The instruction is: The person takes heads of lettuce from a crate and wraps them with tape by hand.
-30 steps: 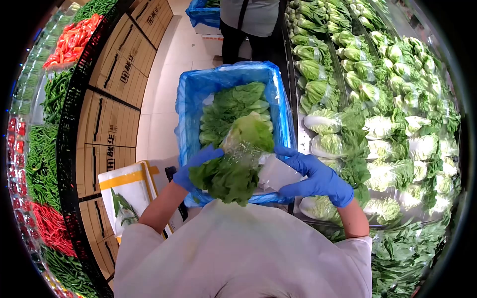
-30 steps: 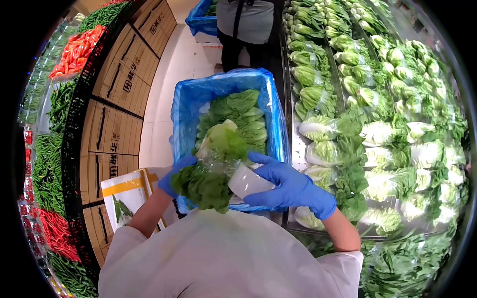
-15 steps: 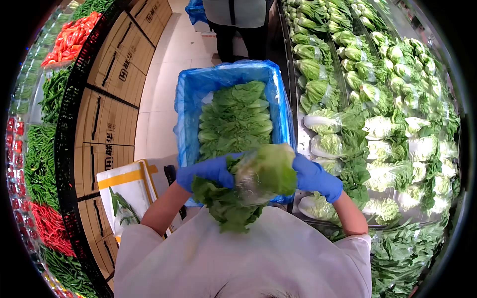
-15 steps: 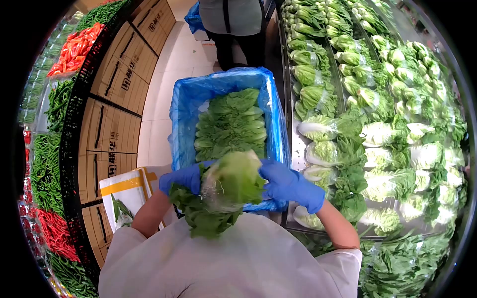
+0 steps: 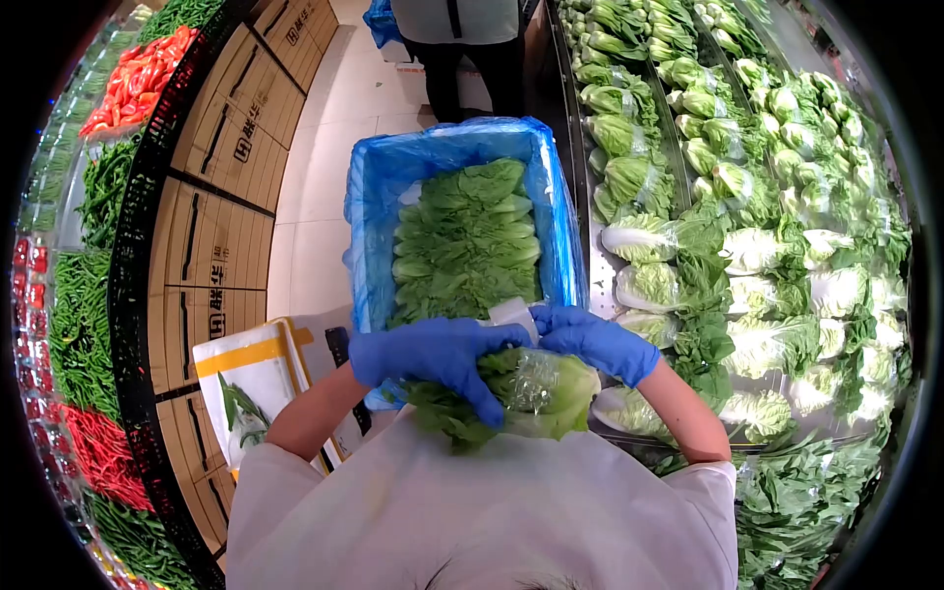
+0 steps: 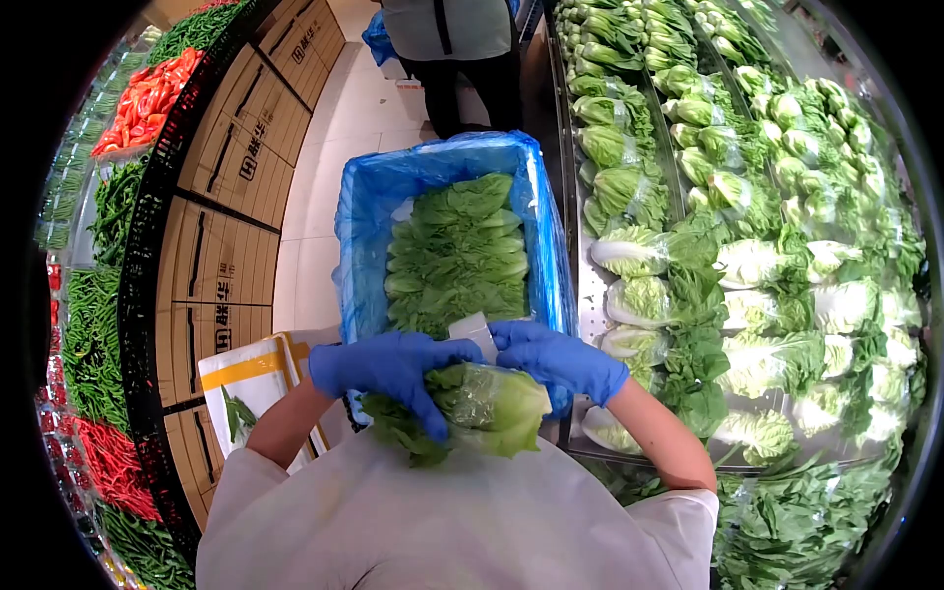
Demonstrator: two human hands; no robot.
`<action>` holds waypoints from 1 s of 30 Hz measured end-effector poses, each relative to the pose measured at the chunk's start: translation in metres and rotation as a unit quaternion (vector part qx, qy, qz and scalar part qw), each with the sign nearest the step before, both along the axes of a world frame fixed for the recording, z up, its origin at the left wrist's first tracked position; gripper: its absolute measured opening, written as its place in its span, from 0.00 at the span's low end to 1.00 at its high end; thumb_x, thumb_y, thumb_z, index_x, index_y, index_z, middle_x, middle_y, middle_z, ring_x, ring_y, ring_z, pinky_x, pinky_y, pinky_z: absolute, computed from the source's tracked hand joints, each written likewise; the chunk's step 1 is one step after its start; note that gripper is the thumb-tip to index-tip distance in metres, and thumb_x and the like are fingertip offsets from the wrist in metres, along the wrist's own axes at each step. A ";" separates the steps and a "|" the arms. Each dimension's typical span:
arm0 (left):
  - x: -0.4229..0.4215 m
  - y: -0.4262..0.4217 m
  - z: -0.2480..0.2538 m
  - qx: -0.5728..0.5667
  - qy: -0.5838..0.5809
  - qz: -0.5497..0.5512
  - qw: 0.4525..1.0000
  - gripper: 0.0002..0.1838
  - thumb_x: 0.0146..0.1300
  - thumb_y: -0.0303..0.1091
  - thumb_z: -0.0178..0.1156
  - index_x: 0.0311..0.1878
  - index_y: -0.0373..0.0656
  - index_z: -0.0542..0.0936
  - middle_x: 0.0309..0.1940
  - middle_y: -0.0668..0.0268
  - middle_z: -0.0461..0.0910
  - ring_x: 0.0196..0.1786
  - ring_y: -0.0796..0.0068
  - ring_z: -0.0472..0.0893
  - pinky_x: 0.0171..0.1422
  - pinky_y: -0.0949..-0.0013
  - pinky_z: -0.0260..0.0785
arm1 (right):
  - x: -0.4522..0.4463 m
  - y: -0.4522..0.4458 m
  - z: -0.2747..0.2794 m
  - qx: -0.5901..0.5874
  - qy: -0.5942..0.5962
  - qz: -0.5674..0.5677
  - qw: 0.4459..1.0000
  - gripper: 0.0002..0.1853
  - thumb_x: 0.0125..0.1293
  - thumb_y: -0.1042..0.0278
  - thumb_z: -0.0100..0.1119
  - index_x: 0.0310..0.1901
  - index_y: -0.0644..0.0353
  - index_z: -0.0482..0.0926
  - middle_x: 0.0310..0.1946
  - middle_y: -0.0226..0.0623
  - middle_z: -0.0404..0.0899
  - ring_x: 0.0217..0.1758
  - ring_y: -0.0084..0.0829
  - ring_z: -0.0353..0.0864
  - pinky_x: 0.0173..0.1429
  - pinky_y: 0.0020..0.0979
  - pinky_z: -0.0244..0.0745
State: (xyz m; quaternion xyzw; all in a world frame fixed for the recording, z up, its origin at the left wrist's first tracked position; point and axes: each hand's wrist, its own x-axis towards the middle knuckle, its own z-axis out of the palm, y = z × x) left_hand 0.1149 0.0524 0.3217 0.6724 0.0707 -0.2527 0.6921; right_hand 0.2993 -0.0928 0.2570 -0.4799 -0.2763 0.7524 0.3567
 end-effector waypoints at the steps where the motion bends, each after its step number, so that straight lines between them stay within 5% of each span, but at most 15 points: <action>1: 0.001 -0.003 0.005 0.078 -0.023 -0.003 0.997 0.38 0.37 0.45 0.73 0.53 0.46 0.69 0.40 0.59 0.77 0.44 0.68 0.77 0.47 0.69 0.68 | -0.004 0.005 0.011 -0.019 0.106 -0.065 0.992 0.28 0.60 0.72 0.53 0.61 0.69 0.59 0.52 0.43 0.70 0.55 0.28 0.70 0.60 0.28 0.66; 5: 0.008 -0.016 0.012 0.301 -0.027 -0.015 0.953 0.42 0.37 0.53 0.72 0.55 0.45 0.67 0.37 0.51 0.77 0.42 0.58 0.78 0.46 0.65 0.68 | -0.006 0.019 0.021 -0.051 0.312 -0.194 0.929 0.25 0.62 0.66 0.51 0.57 0.71 0.62 0.49 0.45 0.72 0.52 0.32 0.74 0.56 0.30 0.71; 9: 0.006 -0.023 0.008 0.416 0.069 0.024 0.906 0.47 0.35 0.53 0.72 0.58 0.42 0.63 0.39 0.51 0.77 0.43 0.56 0.78 0.48 0.64 0.68 | -0.003 0.034 0.034 0.028 0.164 -0.216 0.962 0.25 0.59 0.69 0.54 0.57 0.70 0.63 0.49 0.44 0.73 0.49 0.32 0.76 0.56 0.32 0.71; 11: 0.000 -0.019 -0.003 0.378 -0.055 0.113 0.917 0.46 0.35 0.60 0.69 0.49 0.34 0.66 0.30 0.52 0.77 0.34 0.57 0.80 0.39 0.63 0.71 | 0.000 0.038 0.052 0.040 0.104 -0.193 0.975 0.25 0.59 0.69 0.54 0.57 0.69 0.63 0.48 0.43 0.74 0.49 0.31 0.76 0.56 0.31 0.71; 15: 0.004 -0.005 -0.006 0.317 0.005 0.128 0.940 0.48 0.33 0.61 0.69 0.53 0.35 0.64 0.31 0.52 0.78 0.36 0.56 0.79 0.40 0.64 0.71 | 0.001 0.042 0.078 0.066 0.013 -0.147 0.987 0.25 0.56 0.72 0.58 0.57 0.67 0.66 0.49 0.38 0.75 0.50 0.25 0.75 0.55 0.25 0.70; 18: 0.006 -0.005 -0.003 0.266 0.017 0.156 0.951 0.48 0.35 0.55 0.71 0.57 0.38 0.64 0.38 0.53 0.78 0.42 0.61 0.79 0.47 0.67 0.70 | -0.007 0.038 0.103 0.081 -0.034 -0.136 0.987 0.28 0.52 0.76 0.61 0.57 0.67 0.66 0.50 0.39 0.74 0.50 0.24 0.75 0.54 0.25 0.70; 20: 0.006 -0.008 -0.012 0.122 0.001 0.292 0.949 0.47 0.36 0.46 0.73 0.61 0.42 0.63 0.45 0.56 0.77 0.48 0.68 0.77 0.53 0.70 0.67 | -0.012 0.029 0.107 0.079 -0.047 -0.147 0.985 0.31 0.49 0.79 0.62 0.58 0.67 0.66 0.51 0.40 0.73 0.50 0.25 0.75 0.55 0.27 0.71; 24: 0.008 -0.020 -0.019 0.096 -0.026 0.377 0.921 0.44 0.37 0.37 0.74 0.61 0.44 0.65 0.50 0.62 0.74 0.51 0.73 0.74 0.57 0.71 0.64 | -0.015 0.008 0.085 0.114 -0.080 -0.217 0.966 0.28 0.46 0.77 0.68 0.52 0.62 0.72 0.53 0.43 0.72 0.61 0.26 0.65 0.65 0.30 0.56; 26: 0.010 -0.034 -0.037 -0.033 -0.091 0.458 0.884 0.42 0.39 0.34 0.73 0.61 0.43 0.64 0.52 0.64 0.72 0.54 0.73 0.71 0.59 0.70 0.63 | -0.019 0.002 0.078 0.232 -0.332 -0.165 0.899 0.26 0.45 0.72 0.70 0.49 0.63 0.74 0.49 0.41 0.75 0.56 0.25 0.69 0.64 0.30 0.57; 30: 0.011 -0.046 -0.077 0.020 -0.151 0.464 0.873 0.40 0.42 0.32 0.72 0.60 0.43 0.64 0.53 0.66 0.69 0.57 0.74 0.68 0.61 0.71 0.61 | -0.026 0.002 0.084 0.120 -0.206 -0.196 0.951 0.26 0.44 0.68 0.71 0.47 0.64 0.75 0.42 0.34 0.77 0.44 0.26 0.76 0.67 0.31 0.52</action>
